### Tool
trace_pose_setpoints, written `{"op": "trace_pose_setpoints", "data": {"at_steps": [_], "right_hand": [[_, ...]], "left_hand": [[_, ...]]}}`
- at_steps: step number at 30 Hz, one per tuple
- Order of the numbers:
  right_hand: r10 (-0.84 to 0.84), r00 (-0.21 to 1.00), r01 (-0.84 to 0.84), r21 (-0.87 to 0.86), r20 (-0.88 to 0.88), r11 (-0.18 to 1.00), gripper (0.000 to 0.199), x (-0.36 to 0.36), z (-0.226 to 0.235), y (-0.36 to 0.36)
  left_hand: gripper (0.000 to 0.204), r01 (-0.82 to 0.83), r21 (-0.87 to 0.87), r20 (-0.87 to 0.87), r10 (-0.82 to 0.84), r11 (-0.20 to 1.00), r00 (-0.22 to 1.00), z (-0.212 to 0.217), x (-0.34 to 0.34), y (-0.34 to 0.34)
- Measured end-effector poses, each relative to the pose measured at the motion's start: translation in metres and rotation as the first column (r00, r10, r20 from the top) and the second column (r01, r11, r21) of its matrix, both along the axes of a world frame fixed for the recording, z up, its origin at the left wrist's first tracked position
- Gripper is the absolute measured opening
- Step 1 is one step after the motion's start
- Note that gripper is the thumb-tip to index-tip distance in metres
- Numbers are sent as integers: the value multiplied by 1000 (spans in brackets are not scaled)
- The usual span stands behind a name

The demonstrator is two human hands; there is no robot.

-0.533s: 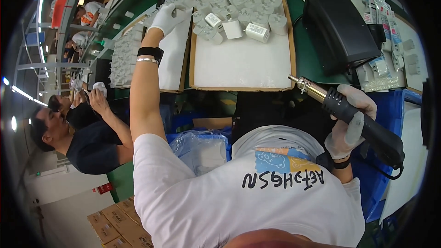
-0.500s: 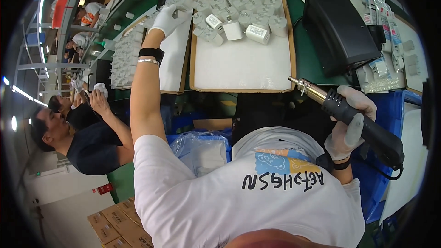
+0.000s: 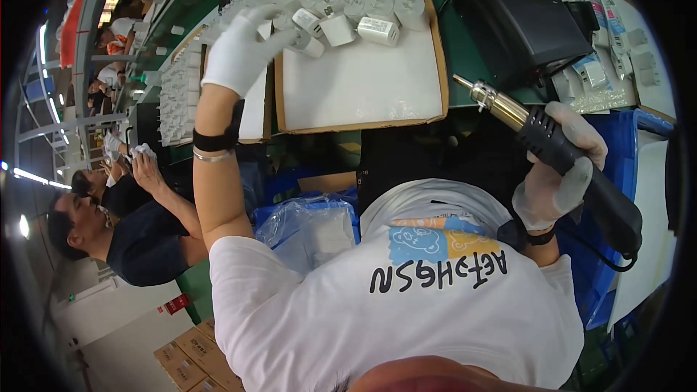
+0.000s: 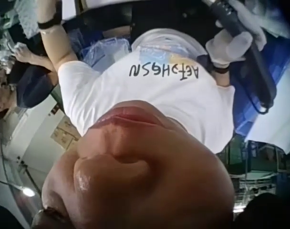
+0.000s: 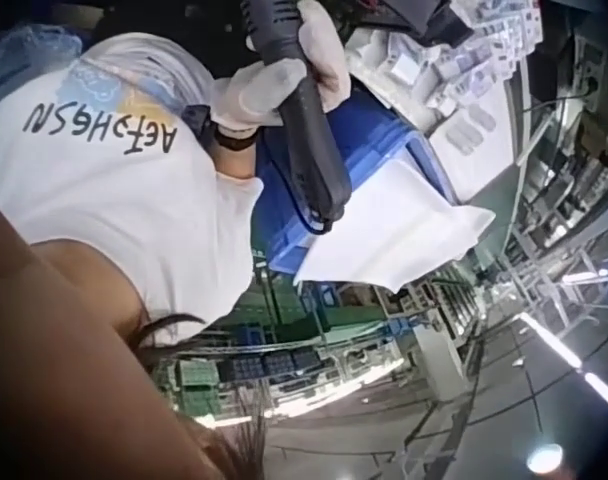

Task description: The person picks up a power adapter from a tray, applies heat to it using a heat gun while rotating it, and then sets it back down. This process is repeated with several more adapters throughout the video.

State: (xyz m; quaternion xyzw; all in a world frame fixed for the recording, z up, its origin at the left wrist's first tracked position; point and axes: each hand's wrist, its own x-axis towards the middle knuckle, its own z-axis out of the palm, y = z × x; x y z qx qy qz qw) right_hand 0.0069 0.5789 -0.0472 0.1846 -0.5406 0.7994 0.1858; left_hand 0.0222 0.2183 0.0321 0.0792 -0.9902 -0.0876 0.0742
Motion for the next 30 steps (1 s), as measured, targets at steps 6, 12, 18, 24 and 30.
{"op": "trace_pose_setpoints", "data": {"at_steps": [6, 12, 18, 24, 30], "right_hand": [[33, 999, -32, 44, -37, 999, 42, 5, -6, 2], [121, 991, -119, -38, 58, 992, 44, 10, -2, 16], [85, 995, -86, -9, -59, 996, 41, 1, -11, 5], [171, 982, -172, -7, -77, 985, 42, -1, 3, 4], [113, 990, -105, 91, -84, 990, 40, -11, 4, 16]], "left_hand": [[29, 85, -342, 116, -47, 936, 992, -31, 2, 34], [32, -164, -49, -101, 159, 985, 982, -66, 27, 28], [40, -310, 35, -30, 311, 950, 950, -77, 43, 29], [50, -171, 349, -132, 229, 921, 964, -88, 56, 21], [52, 37, 743, -290, 272, 668, 918, -78, 89, 98]]}}
